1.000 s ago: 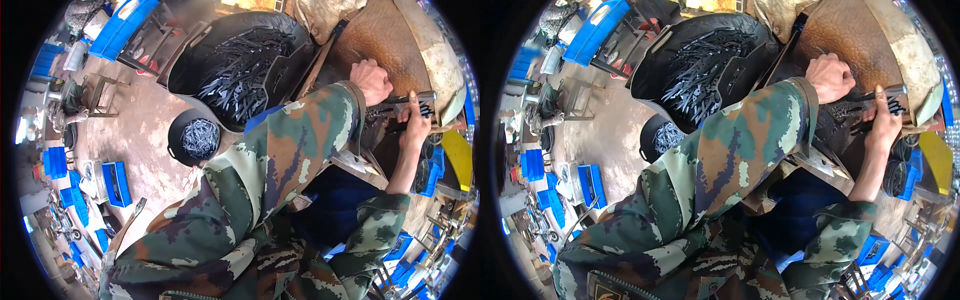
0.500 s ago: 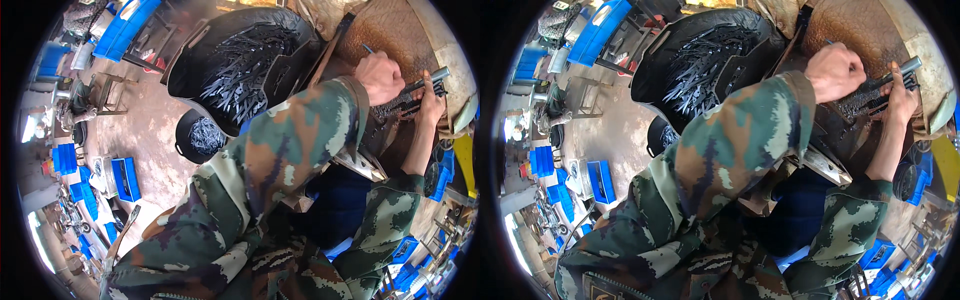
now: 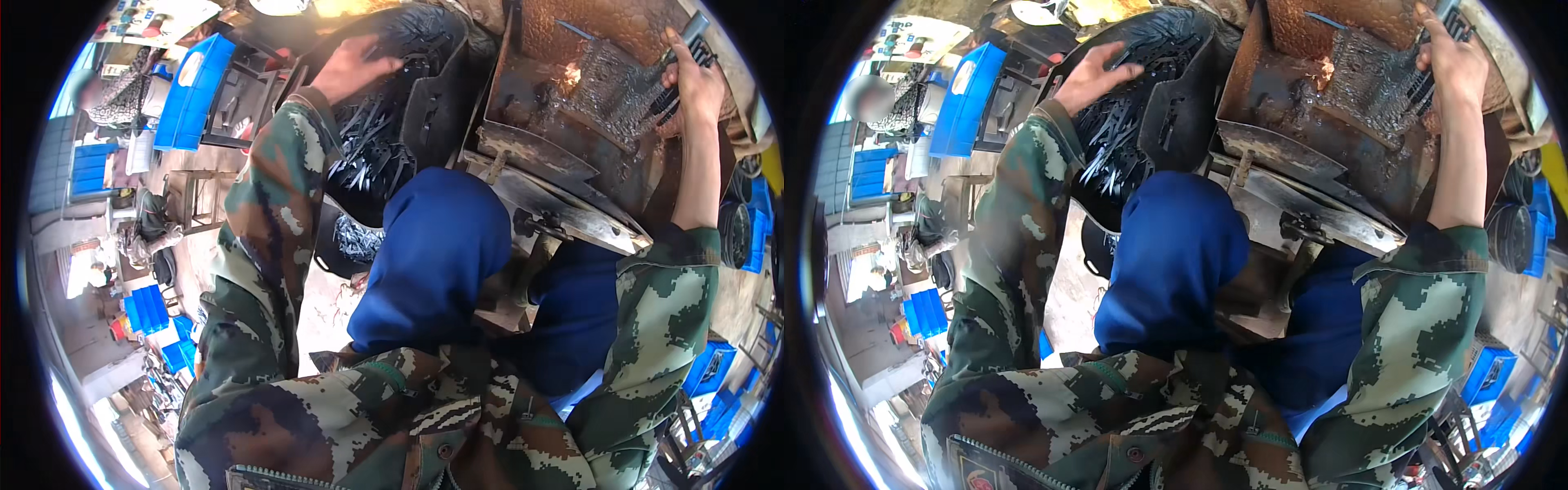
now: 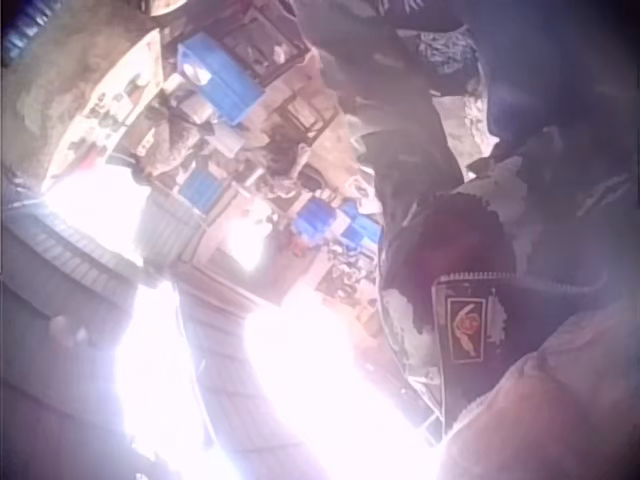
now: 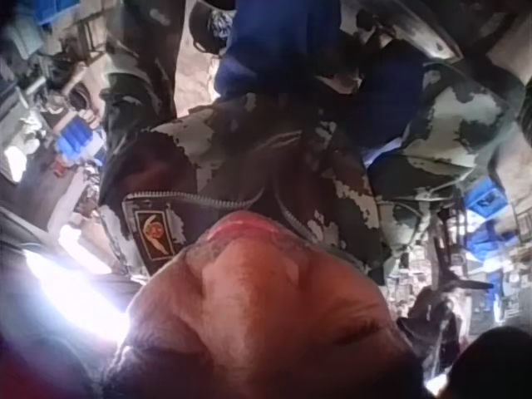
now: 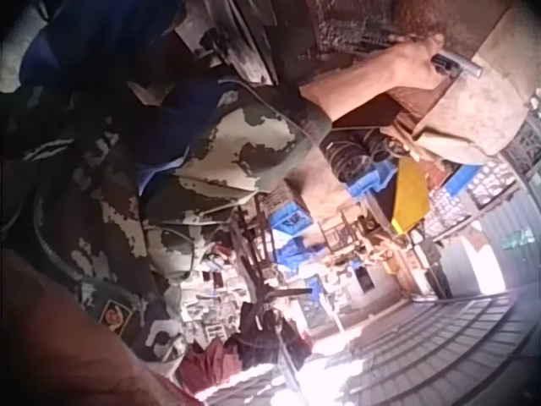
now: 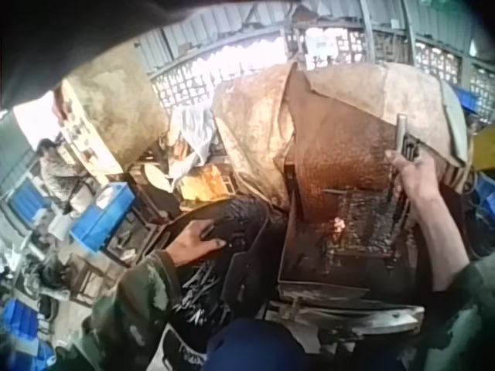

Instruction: Assembling small metal components at a workbench using manual tools.

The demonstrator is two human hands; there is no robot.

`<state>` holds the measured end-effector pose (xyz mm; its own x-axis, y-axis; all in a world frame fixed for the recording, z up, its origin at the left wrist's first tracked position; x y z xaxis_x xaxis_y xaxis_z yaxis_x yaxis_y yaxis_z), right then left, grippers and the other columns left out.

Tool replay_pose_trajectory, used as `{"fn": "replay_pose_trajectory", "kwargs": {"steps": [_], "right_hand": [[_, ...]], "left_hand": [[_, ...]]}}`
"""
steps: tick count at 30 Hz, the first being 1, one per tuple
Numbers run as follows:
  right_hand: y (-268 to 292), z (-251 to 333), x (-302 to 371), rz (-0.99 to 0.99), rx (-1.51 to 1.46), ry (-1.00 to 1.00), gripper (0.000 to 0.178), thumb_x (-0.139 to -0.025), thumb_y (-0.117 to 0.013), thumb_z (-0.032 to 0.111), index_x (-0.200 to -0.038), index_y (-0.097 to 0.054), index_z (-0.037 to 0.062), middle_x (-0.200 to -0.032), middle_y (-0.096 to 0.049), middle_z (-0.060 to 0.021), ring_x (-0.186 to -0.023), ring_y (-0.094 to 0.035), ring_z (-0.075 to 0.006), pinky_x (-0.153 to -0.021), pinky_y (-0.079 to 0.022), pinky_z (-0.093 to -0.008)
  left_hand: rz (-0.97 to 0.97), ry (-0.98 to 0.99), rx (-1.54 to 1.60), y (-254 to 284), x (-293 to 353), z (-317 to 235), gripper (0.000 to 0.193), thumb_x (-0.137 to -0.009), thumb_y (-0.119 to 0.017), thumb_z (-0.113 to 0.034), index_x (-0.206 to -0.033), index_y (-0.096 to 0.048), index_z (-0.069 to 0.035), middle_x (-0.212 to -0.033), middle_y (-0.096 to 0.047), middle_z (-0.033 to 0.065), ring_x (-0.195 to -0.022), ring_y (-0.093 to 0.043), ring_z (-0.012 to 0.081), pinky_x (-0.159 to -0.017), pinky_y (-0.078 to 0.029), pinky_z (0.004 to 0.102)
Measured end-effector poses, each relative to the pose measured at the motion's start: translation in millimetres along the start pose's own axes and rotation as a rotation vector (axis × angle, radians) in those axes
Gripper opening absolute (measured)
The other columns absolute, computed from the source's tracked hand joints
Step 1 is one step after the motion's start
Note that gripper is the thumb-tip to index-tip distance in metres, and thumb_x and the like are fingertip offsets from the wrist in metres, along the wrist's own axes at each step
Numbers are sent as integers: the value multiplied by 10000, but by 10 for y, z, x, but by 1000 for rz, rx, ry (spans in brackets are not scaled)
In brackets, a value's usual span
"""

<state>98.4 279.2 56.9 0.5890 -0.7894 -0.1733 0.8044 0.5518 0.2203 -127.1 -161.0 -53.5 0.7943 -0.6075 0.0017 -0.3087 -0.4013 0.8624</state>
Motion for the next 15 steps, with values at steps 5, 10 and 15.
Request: {"fn": "replay_pose_trajectory", "kwargs": {"steps": [5,10,15], "right_hand": [[-73,24,69,1,-146,17,291,-949,-652,154,-1166,-689,-35,-859,-704,-93,-548,-454,-93,-533,-438,-277],[42,-10,21,23,-83,3,311,-955,-636,140,-1188,-657,-65,-1023,-727,-115,-554,-458,-92,-537,-442,-271],[-12,9,11,39,-76,14,323,-957,-634,147,-1194,-651,-71,-1031,-726,-105,-554,-458,-91,-538,-437,-268]], "left_hand": [[107,48,-295,-342,142,455,1039,-710,-711,-695,-1463,-428,-37,-1523,-369,202,-1428,-328,351,-1173,-280,448],[20,74,-378,-376,251,179,799,-765,-728,-584,-1373,-524,-108,-1302,-524,191,-1271,-450,376,-1089,-367,436],[-12,-12,-219,-377,506,276,543,-799,-755,-392,-1190,-567,-65,-1048,-620,204,-1035,-597,372,-907,-478,438]]}}
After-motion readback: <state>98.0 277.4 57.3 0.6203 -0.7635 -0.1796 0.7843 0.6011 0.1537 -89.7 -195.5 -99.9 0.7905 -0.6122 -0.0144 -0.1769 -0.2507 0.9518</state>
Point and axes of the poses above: each hand's wrist, its own x-axis away from the middle knuckle, its own y-axis out of the back of the hand, z = x × y, the point moved 6 cm from there along -x, towards the middle knuckle
